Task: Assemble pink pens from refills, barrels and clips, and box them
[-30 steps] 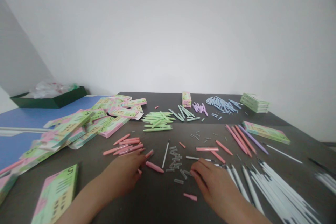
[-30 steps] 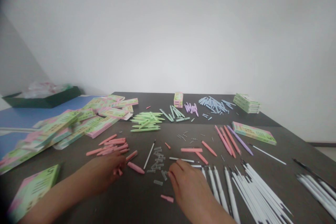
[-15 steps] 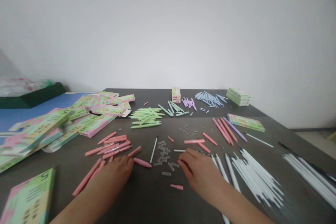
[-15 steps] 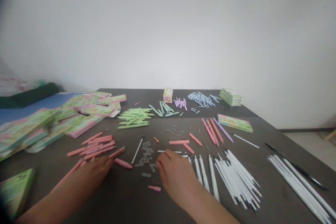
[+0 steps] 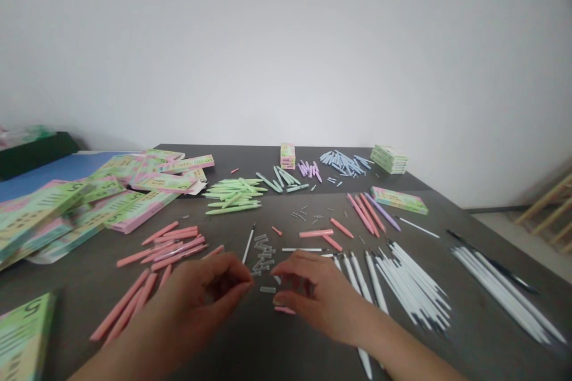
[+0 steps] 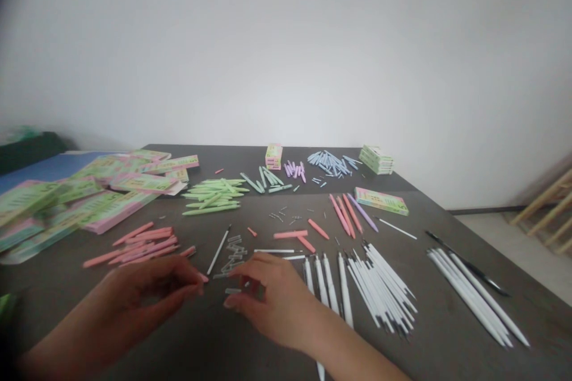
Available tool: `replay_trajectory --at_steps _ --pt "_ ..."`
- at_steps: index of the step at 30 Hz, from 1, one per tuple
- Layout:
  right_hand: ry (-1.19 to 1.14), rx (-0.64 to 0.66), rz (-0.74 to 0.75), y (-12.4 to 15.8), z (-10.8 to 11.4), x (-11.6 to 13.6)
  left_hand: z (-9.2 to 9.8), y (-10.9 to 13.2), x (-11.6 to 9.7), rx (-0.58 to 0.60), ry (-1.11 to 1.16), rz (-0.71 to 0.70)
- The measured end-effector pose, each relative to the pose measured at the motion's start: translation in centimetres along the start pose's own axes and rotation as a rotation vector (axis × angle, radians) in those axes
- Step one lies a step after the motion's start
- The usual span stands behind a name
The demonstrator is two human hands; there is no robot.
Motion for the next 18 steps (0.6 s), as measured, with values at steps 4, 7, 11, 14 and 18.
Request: replay_trajectory --at_steps 4,7,11,14,18 --pt "-0.390 0.024 -0.200 -0.1 -0.7 -0.6 -3.5 -2.1 -1.5 0.059 0.339 0.044" --pt "-0.624 0.013 -0.365 -0.6 -1.2 -2.0 -5.1 -3.4 -1.2 0.031 0.401 0.027" --pt "-0.638 -0.097 -0.417 -1.2 -0.8 -3.3 -4.9 -4.2 -0.4 -0.008 0.373 -0.035" --pt "-0.553 -0.134 -0.409 -1.1 -0.2 -3.6 -4.3 -4.1 0.4 0.017 0.065 -0.069" --pt "-0.393 -0.087 -0.363 -0.9 -0.1 -3.8 -5.0 -3.2 1.2 0.177 -0.345 -0.164"
Point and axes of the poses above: each hand's wrist, its own y-axis away from the middle knuckle, its own z-axis out of the back of the hand, x = y × z, the point moved 3 cm from there along -y, towards the middle knuckle, and after that the axes turned 5 degrees about -x, right-handed, at the moved point
